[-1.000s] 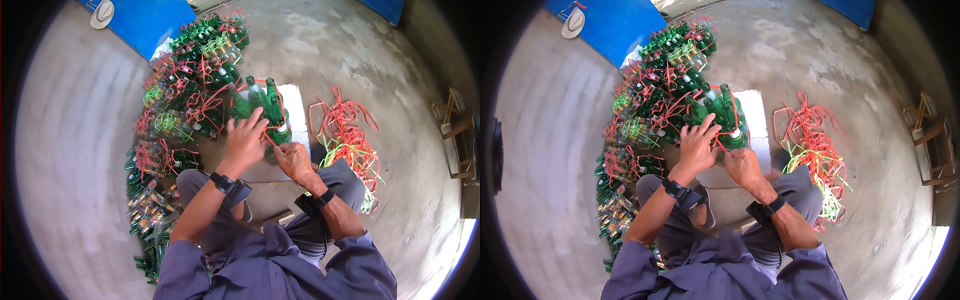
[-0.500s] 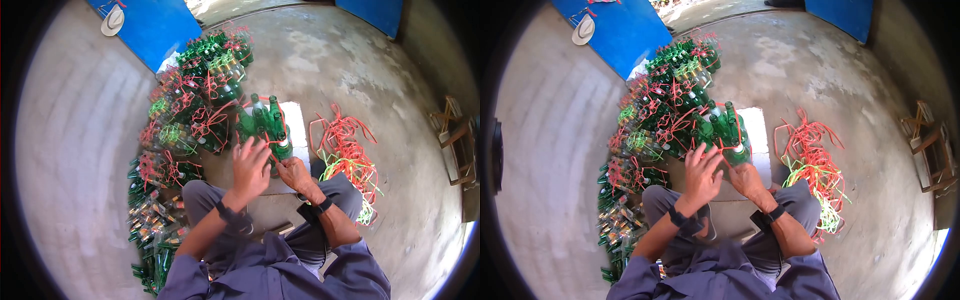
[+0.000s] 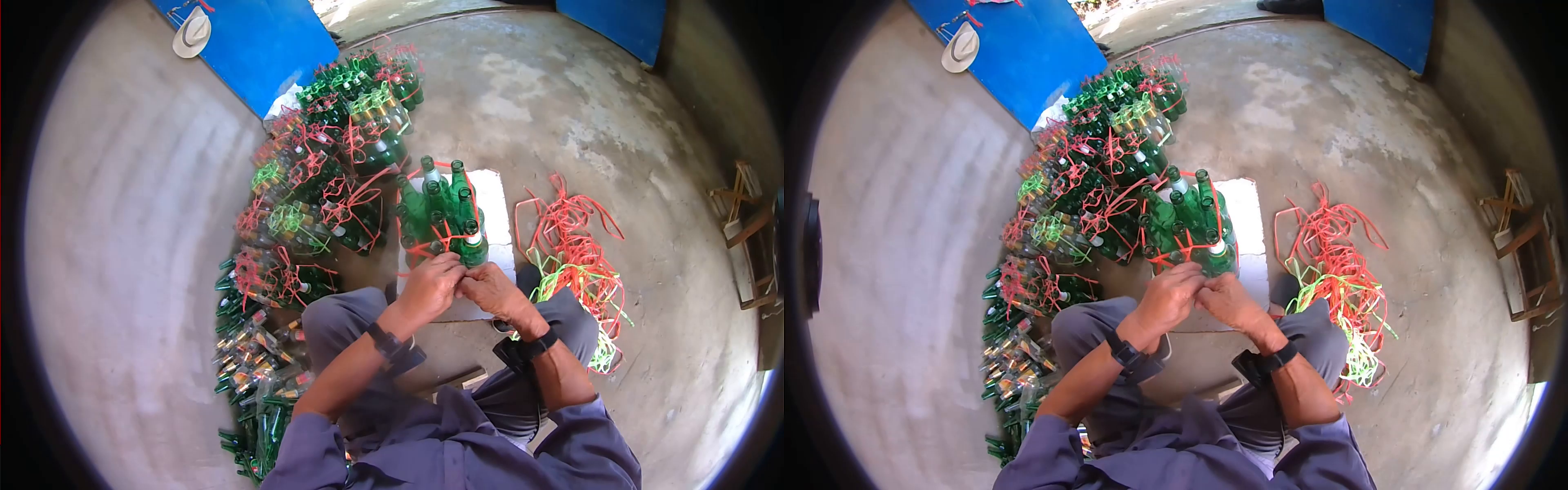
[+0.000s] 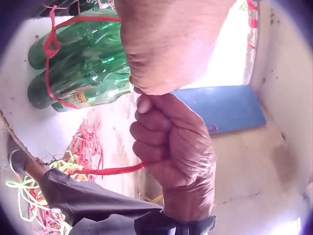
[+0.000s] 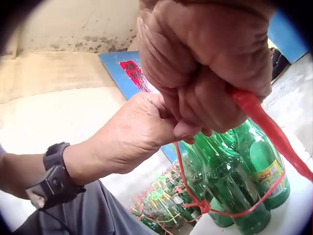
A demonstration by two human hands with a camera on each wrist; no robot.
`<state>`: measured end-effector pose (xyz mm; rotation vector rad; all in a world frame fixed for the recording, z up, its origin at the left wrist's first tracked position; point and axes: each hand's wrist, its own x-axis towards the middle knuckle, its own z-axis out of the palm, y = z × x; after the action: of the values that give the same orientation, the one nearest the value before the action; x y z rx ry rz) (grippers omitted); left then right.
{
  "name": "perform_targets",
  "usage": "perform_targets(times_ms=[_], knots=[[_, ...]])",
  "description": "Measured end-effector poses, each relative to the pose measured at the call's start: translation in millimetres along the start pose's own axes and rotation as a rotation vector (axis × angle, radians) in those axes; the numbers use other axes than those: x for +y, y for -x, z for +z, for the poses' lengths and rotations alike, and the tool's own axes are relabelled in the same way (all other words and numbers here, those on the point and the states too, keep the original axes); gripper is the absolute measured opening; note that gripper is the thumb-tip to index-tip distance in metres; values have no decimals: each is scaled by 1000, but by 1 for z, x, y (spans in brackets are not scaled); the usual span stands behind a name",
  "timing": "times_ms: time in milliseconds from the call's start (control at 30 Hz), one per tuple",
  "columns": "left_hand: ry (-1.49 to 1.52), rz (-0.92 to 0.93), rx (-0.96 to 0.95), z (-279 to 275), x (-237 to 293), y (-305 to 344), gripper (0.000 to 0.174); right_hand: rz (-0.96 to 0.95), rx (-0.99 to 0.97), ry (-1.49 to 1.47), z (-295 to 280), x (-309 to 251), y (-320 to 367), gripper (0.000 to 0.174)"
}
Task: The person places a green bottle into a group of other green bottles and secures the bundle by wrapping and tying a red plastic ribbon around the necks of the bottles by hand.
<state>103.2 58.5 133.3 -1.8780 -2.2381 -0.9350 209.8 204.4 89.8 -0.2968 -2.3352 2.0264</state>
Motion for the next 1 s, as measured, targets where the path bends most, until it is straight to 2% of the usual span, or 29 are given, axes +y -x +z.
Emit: perform_targets(times_ms=[33, 100, 133, 167, 233, 267, 300, 333, 367, 400, 433, 500, 600, 800, 1000], knots=[[53, -15, -33, 2, -7, 0, 20, 9, 0, 7, -6, -14, 2, 27], [123, -42, -53, 7, -13, 2, 18, 437, -28, -300, -16, -40, 6, 27], [125, -28, -5, 9, -14, 1, 16, 466, 23, -462, -17, -26, 2, 26], [129, -15, 40, 11, -15, 0, 14, 477, 30, -454, -18, -14, 0, 26], [198, -29, 87, 13, -17, 0, 12, 529, 259, -397, -16, -9, -2, 26], [251, -41, 134, 16, -19, 2, 11, 728, 302, -370, -15, -8, -8, 24], [269, -50, 146, 18, -22, 5, 11, 743, 306, -351, -9, 26, -8, 24], [276, -38, 126, 19, -26, 7, 10, 641, 241, -337, 0, 84, -7, 29], [281, -24, 107, 20, -29, 7, 10, 538, 172, -323, 2, 114, -7, 36], [291, -28, 123, 20, -30, 7, 10, 556, 27, -84, 2, 96, -10, 51], [333, -29, 137, 20, -29, 6, 10, 523, 67, -173, 15, 112, -12, 48], [383, -40, 163, 20, -28, 4, 9, 153, -76, 53, 25, 166, -25, 37], [397, -56, 136, 24, -27, 3, 9, 190, -108, 41, 34, 163, -38, 36], [658, -276, 219, 35, -21, 4, 8, 258, -144, -47, 39, 161, -15, 35], [838, -402, 133, 30, -21, 4, 10, 327, -144, -176, 35, 154, -15, 33]])
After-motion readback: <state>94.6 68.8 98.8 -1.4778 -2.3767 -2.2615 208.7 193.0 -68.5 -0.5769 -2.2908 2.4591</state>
